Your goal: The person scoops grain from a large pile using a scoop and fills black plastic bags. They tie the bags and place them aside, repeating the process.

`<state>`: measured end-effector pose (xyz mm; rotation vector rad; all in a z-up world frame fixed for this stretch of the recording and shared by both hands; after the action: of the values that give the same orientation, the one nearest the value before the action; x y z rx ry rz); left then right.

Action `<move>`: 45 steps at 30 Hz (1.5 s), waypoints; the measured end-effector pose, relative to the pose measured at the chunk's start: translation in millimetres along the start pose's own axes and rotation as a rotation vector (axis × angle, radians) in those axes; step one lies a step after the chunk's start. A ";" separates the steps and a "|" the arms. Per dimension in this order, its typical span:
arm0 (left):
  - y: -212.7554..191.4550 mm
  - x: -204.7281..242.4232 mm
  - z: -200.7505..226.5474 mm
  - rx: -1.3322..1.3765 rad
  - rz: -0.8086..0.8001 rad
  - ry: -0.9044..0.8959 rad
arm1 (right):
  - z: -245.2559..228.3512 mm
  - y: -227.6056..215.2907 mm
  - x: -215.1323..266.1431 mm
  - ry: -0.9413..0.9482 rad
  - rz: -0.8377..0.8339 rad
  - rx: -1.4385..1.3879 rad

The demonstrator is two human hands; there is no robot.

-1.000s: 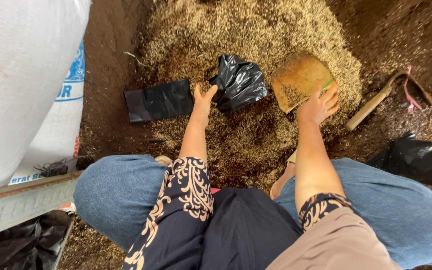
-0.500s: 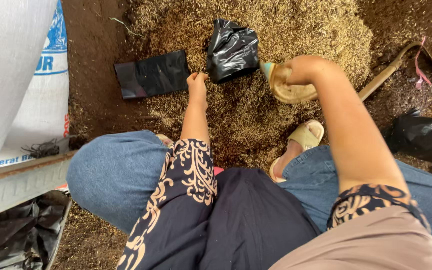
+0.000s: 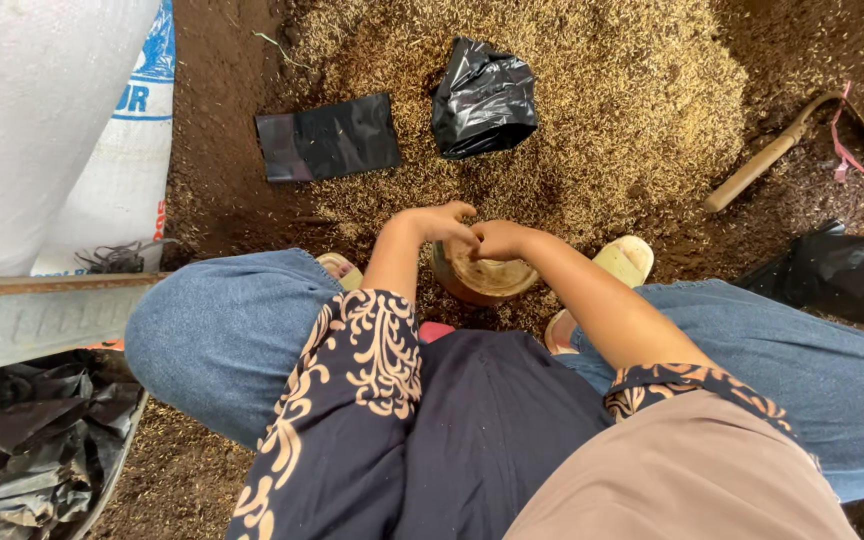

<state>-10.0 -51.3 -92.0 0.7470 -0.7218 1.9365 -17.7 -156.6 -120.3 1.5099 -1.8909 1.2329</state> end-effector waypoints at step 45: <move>-162.5 73.5 166.9 0.046 0.524 0.392 | -54.7 -224.9 156.6 -0.040 0.630 0.595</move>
<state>140.1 -67.0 100.1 0.1883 -0.6701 2.4826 130.0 -200.9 112.7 1.2039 -2.2368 2.2133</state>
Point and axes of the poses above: each hand's wrist, its own x-axis away from the middle knuckle, its own y-axis out of the palm, z = x × y, the point moved 9 cm from there along -x, towards the middle knuckle, and after that the axes turned 9 degrees about -z, right-handed, at the moved point
